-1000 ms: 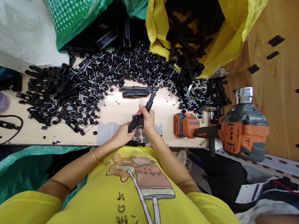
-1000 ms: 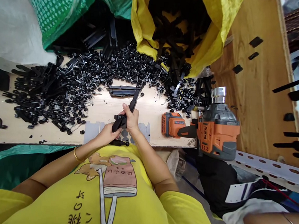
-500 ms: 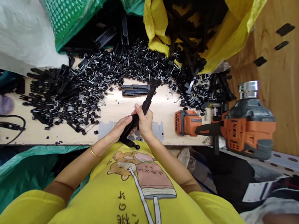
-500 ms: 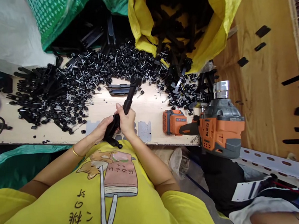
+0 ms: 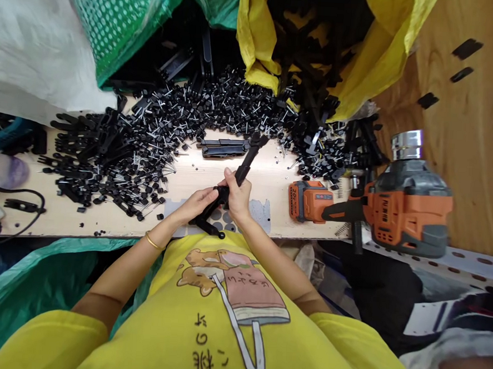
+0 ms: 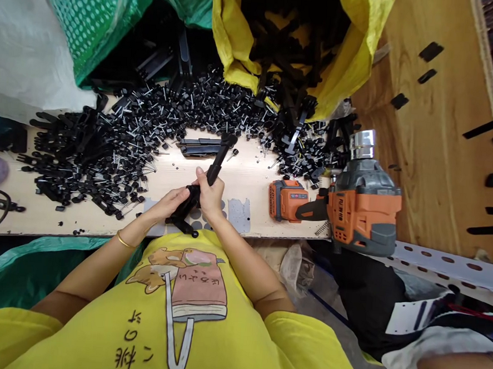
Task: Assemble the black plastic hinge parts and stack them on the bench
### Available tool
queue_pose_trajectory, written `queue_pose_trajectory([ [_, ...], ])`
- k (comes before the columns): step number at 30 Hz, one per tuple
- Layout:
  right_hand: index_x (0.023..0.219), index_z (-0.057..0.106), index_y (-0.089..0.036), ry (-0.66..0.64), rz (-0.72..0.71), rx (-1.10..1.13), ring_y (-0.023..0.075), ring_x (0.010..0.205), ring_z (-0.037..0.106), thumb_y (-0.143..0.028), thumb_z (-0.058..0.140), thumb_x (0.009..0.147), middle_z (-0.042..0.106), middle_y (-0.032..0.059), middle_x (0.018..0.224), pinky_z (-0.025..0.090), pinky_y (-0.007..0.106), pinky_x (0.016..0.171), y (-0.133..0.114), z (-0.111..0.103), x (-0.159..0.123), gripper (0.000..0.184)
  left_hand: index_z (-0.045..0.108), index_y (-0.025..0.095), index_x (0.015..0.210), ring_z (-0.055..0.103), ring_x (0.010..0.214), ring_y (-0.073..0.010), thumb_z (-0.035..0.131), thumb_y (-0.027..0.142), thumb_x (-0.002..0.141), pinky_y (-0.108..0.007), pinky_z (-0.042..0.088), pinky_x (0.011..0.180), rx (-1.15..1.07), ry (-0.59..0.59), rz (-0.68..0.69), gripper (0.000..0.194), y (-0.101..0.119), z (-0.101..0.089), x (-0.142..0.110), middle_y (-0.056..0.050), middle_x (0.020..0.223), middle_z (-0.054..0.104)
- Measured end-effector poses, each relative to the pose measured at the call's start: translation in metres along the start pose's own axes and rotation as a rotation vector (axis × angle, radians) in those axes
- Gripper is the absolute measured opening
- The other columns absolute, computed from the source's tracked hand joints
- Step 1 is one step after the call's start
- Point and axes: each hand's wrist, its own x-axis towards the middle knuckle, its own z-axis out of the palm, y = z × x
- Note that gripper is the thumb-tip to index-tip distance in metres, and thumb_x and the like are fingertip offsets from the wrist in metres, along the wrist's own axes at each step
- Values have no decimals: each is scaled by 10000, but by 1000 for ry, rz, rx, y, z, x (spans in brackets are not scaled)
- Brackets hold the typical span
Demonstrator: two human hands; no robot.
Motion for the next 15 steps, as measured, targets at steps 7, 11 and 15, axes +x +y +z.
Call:
queue_pose_trajectory([
  [7, 574, 463, -190, 309, 180, 291, 79, 510, 470, -556, 623, 686, 497, -45, 548, 422, 221, 540, 2, -5, 15, 415, 104, 121, 1474, 348, 1316, -367, 696, 320, 705, -543, 275, 1070, 1056, 148, 230, 991, 12, 28, -17, -232, 1429, 350],
  [11, 687, 511, -186, 76, 155, 261, 91, 590, 497, -554, 641, 679, 519, -38, 637, 435, 221, 595, 9, -2, 4, 390, 120, 143, 1472, 574, 1038, -278, 564, 155, 766, -382, 486, 834, 1049, 417, 140, 834, 6, 41, 6, -159, 1157, 561],
  [15, 922, 593, -192, -64, -71, -64, 163, 863, 560, -533, 463, 808, 594, 48, 945, 465, 280, 724, 12, -32, 23, 383, 338, 183, 1386, 601, 994, -254, 593, 181, 745, -340, 502, 802, 951, 451, 104, 690, 2, 12, 14, -113, 1153, 580],
])
